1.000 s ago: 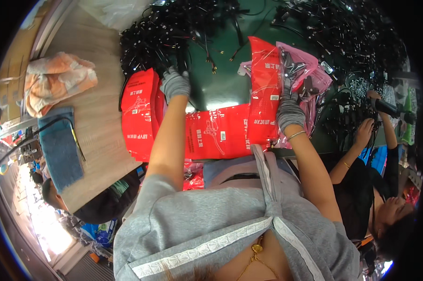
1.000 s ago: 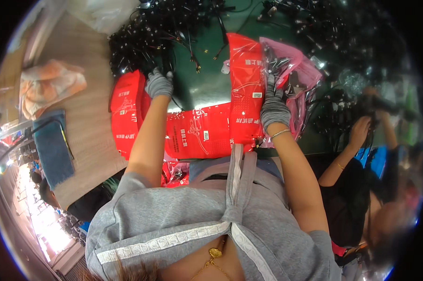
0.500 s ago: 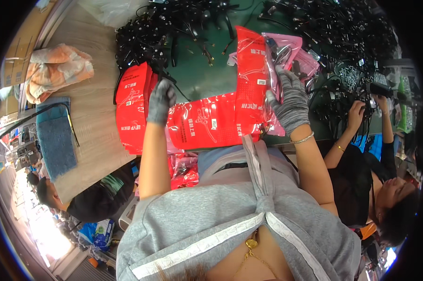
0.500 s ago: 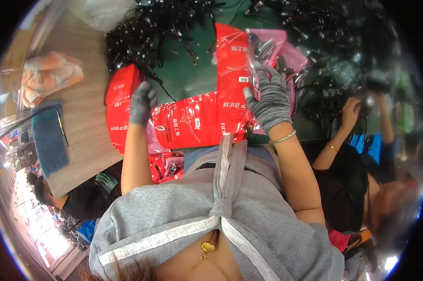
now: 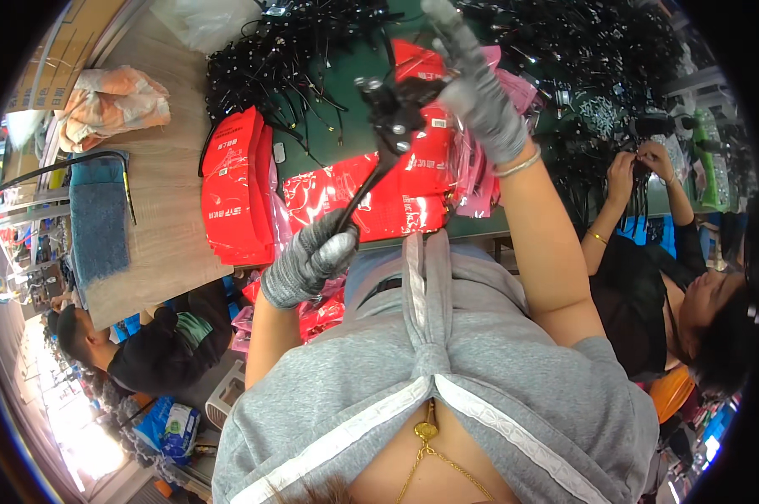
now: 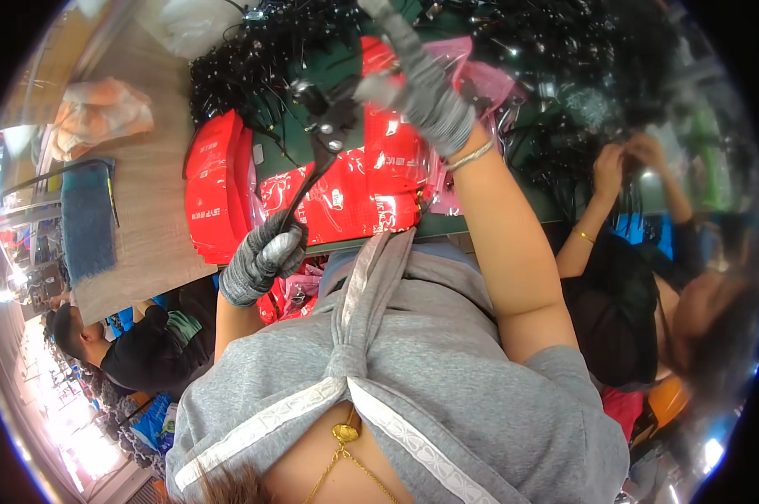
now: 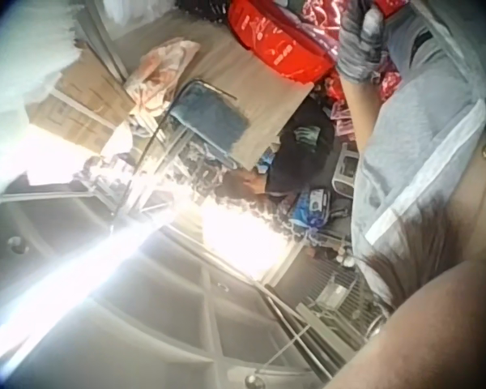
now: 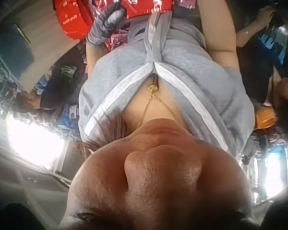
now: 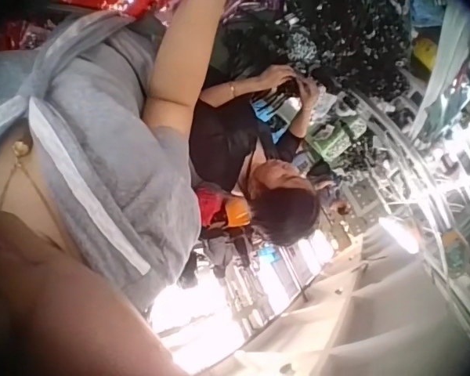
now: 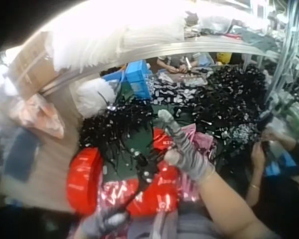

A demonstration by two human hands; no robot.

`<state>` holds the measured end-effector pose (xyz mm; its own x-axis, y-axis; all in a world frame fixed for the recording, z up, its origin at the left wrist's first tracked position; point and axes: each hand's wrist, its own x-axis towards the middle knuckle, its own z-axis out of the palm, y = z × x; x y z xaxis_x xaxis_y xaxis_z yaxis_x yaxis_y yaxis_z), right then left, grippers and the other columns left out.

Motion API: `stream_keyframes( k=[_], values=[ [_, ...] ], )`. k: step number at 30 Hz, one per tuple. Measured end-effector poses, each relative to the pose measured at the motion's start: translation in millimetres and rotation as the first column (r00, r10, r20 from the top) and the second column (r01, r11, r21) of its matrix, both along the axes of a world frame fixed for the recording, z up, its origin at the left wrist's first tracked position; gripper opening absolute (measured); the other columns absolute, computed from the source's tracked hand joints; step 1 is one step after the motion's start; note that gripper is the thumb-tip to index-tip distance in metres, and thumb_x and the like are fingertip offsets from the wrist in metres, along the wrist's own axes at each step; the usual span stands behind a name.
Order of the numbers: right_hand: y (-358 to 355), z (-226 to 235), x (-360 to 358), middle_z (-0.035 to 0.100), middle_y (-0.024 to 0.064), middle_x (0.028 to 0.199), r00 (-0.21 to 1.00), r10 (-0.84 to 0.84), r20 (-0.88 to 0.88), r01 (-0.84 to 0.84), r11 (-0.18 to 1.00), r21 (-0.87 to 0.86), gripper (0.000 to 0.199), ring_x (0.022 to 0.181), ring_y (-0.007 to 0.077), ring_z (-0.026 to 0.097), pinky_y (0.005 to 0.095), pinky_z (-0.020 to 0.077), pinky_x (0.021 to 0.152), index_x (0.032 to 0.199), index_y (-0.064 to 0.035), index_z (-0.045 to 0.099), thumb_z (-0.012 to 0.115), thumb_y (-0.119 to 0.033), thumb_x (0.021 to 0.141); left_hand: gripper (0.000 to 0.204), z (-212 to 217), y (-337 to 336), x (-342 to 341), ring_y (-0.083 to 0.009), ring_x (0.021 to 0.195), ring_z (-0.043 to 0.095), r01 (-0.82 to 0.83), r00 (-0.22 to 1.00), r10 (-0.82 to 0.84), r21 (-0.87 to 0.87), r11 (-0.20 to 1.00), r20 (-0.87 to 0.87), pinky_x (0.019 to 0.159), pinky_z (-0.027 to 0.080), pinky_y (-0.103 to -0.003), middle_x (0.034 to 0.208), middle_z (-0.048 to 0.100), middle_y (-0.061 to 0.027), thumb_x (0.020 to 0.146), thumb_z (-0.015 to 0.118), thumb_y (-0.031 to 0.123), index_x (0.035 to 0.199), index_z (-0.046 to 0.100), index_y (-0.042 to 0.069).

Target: Packaging various items into plastic bags at a factory workstation.

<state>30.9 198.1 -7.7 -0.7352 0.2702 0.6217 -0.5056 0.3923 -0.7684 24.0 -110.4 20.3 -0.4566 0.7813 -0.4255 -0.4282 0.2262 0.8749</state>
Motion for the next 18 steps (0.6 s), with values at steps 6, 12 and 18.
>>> stream_keyframes(
  k=[6,12,18],
  values=[
    [6.8,-16.9,17.3,0.048,0.0202,0.138,0.662,0.649,-0.375,-0.628,0.206,-0.750,0.092,0.129,0.0301,0.045,0.0402,0.0352,0.108,0.144,-0.0021,0.032,0.052,-0.065,0.081,0.018,7.0,25.8,10.2,-0.0072,0.054,0.041,0.116,0.977,-0.142,0.162,0.980,0.161,0.048,0.032,-0.023,0.070,0.050,-0.0015,0.094,0.055,0.022,0.097,0.053,0.005],
    [-76.9,-27.5,52.9,0.064,0.0158,0.108,0.763,0.636,0.112,-0.334,0.537,-0.774,0.041,0.091,0.0190,0.063,0.0332,0.0498,0.075,0.127,-0.0089,0.049,0.062,-0.025,0.091,0.023,-74.7,97.2,4.2,-0.0237,0.069,0.056,0.115,0.128,0.218,0.233,0.966,-0.967,0.065,0.047,-0.033,0.078,0.056,-0.0098,0.096,0.051,0.017,0.113,0.053,0.002],
    [-33.4,-53.5,110.8,0.067,0.0141,0.092,0.514,-0.169,0.841,0.273,0.962,0.027,0.033,0.085,0.0272,0.065,0.0383,0.0504,0.078,0.120,-0.0082,0.055,0.057,-0.028,0.093,0.036,-119.7,111.9,4.3,-0.0348,0.090,0.064,0.363,0.328,-0.720,-0.622,0.693,-0.611,0.080,0.050,-0.043,0.101,0.064,-0.0194,0.091,0.059,0.033,0.112,0.059,0.004]
  ],
)
